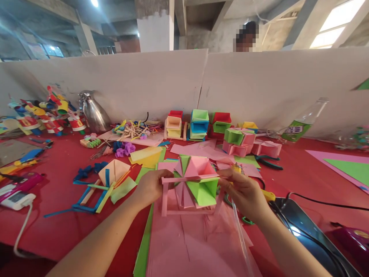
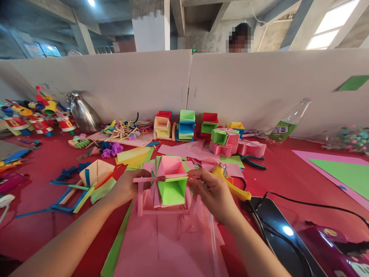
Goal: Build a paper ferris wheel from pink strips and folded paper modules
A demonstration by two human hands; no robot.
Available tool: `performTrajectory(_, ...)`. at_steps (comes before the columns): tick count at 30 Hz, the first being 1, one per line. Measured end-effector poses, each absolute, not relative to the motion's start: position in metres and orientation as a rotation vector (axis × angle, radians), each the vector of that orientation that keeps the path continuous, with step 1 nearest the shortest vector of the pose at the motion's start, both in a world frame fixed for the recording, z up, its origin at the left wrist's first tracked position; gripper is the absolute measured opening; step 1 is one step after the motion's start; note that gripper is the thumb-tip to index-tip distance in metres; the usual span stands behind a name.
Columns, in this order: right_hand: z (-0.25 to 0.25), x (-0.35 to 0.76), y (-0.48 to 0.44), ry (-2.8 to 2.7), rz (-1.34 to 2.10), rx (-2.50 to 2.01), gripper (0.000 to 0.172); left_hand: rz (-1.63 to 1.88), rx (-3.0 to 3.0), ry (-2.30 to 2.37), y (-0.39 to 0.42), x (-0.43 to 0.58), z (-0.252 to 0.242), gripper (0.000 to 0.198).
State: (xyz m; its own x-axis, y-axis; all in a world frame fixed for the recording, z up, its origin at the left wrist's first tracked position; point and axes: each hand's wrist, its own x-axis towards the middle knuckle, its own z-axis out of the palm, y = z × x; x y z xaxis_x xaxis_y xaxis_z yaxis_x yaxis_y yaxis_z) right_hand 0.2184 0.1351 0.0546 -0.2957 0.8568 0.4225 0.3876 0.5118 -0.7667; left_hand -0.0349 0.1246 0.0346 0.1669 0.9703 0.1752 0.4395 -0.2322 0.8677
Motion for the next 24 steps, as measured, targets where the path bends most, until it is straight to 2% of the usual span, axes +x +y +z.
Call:
performTrajectory(6, 0.060, 0.232, 0.137, -1.917, 0.696, -1.060, 0.022, 0.913, 1.790, 1.120, 0.133, -0.053, 0.034, 0.018)
performTrajectory(16, 0.057, 0.223, 0.133, -1.845, 0.674, -1.185, 0.024, 0.873, 1.603, 1.119, 0.132, -0.060, 0.041, 0.021)
performTrajectory(24, 0.057, 0.220, 0.136, -1.890, 0.587, -1.046, 0.015, 0.918, 1.578, 1.038, 0.133, -0.068, 0.041, 0.036)
